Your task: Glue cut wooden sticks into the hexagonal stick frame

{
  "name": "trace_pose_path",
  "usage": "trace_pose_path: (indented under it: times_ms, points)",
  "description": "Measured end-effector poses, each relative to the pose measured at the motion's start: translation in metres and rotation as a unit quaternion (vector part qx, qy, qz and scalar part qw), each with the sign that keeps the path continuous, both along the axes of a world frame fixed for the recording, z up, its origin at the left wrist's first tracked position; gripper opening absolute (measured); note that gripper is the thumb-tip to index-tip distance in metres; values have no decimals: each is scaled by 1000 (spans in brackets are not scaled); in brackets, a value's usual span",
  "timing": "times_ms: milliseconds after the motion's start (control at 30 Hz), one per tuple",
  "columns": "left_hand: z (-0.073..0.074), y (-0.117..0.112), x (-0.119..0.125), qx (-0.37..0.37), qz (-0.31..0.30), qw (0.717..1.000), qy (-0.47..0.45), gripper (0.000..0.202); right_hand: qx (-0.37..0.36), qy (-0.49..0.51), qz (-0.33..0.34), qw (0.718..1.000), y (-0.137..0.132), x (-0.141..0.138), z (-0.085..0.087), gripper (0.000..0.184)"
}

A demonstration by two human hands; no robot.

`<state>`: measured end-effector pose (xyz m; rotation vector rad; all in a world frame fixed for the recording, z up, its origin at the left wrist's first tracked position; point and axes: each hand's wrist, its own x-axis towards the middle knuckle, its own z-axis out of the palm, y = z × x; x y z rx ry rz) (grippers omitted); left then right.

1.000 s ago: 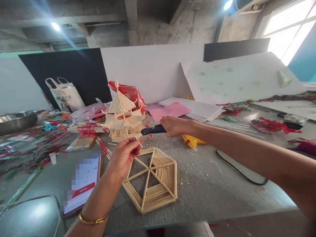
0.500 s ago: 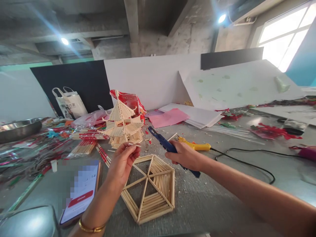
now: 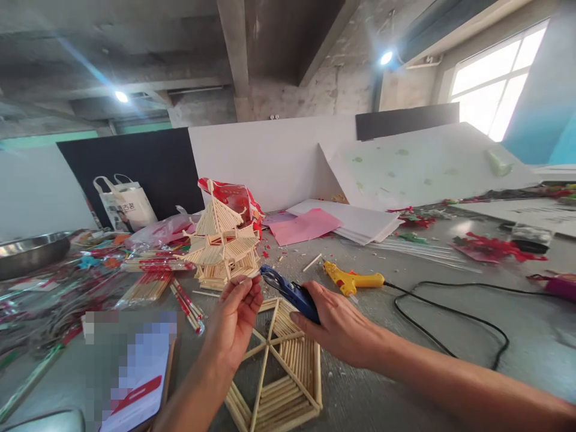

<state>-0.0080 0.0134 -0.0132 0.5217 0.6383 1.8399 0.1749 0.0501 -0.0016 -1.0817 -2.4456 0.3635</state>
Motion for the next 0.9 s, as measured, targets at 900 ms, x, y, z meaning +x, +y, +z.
trace_pose_path:
  times_ms: [900]
  points:
    - [-3, 4, 11, 9, 3, 998, 61, 18, -25, 10, -12, 1000, -3, -2, 2, 23]
